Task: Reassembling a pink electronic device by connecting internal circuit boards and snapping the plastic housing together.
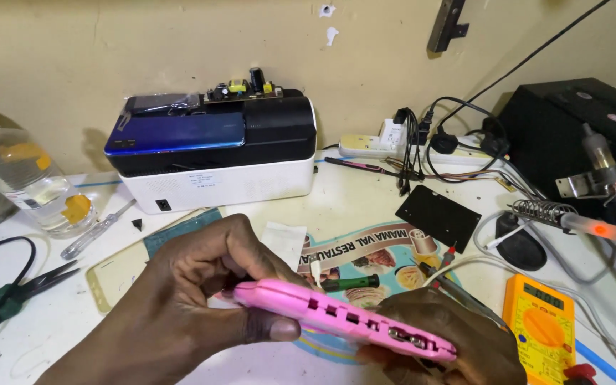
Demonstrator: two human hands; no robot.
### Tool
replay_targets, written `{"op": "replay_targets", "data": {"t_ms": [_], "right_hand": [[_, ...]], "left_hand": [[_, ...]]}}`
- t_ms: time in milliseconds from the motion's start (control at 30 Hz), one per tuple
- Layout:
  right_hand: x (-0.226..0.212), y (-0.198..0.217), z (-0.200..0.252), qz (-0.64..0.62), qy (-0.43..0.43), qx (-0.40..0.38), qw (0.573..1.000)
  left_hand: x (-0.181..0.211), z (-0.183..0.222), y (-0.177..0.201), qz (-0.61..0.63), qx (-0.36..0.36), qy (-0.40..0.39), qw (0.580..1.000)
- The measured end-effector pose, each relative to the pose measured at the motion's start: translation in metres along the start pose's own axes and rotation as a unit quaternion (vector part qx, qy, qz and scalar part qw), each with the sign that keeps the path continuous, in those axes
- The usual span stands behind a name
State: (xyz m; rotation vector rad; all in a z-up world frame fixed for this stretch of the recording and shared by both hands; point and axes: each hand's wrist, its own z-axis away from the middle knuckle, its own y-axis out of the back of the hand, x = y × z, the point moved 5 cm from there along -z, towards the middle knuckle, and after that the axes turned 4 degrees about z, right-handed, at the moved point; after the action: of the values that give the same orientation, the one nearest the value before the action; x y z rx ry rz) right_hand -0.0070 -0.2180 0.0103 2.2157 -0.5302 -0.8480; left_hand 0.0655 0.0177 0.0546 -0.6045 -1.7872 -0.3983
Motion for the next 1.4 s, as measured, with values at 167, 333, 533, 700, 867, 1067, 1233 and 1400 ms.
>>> {"op": "replay_targets", "data": {"t_ms": [167, 333, 533, 700, 867, 1067, 1233, 1400], "right_hand": [[-0.019, -0.012, 0.01, 0.081, -0.12, 0.166, 0.975], [0.001, -0.014, 0.026, 0.079, -0.085, 0.094, 0.989], [0.0, -0.018, 0.029, 0.117, -0.113, 0.069, 0.984], [-0.003, -0.013, 0.024, 0.056, -0.097, 0.028, 0.993], [-0.027, -0.022, -0.01, 0.043, -0.111, 0.251, 0.961], [0.004, -0.039, 0.0, -0.139, -0.28, 0.116, 0.943], [0.006, -0.055, -0.003, -0.3, -0.291, 0.062, 0.906], [0.014, -0.071, 0.009, -0.459, -0.413, 0.093, 0.781]], "left_hand": [[0.008, -0.002, 0.0, -0.042, -0.018, -0.022, 0.999], [0.005, 0.0, 0.001, -0.013, -0.028, -0.031, 0.999], [0.008, 0.0, 0.001, 0.016, -0.041, -0.036, 0.998], [0.009, 0.0, 0.003, -0.039, -0.026, -0.047, 0.998], [-0.004, -0.001, 0.019, -0.076, 0.034, -0.033, 0.996], [-0.018, -0.011, 0.03, -0.051, 0.22, 0.141, 0.964], [-0.03, -0.015, 0.011, 0.099, 0.366, 0.292, 0.878], [-0.057, -0.011, 0.002, 0.104, 0.332, 0.326, 0.879]]}}
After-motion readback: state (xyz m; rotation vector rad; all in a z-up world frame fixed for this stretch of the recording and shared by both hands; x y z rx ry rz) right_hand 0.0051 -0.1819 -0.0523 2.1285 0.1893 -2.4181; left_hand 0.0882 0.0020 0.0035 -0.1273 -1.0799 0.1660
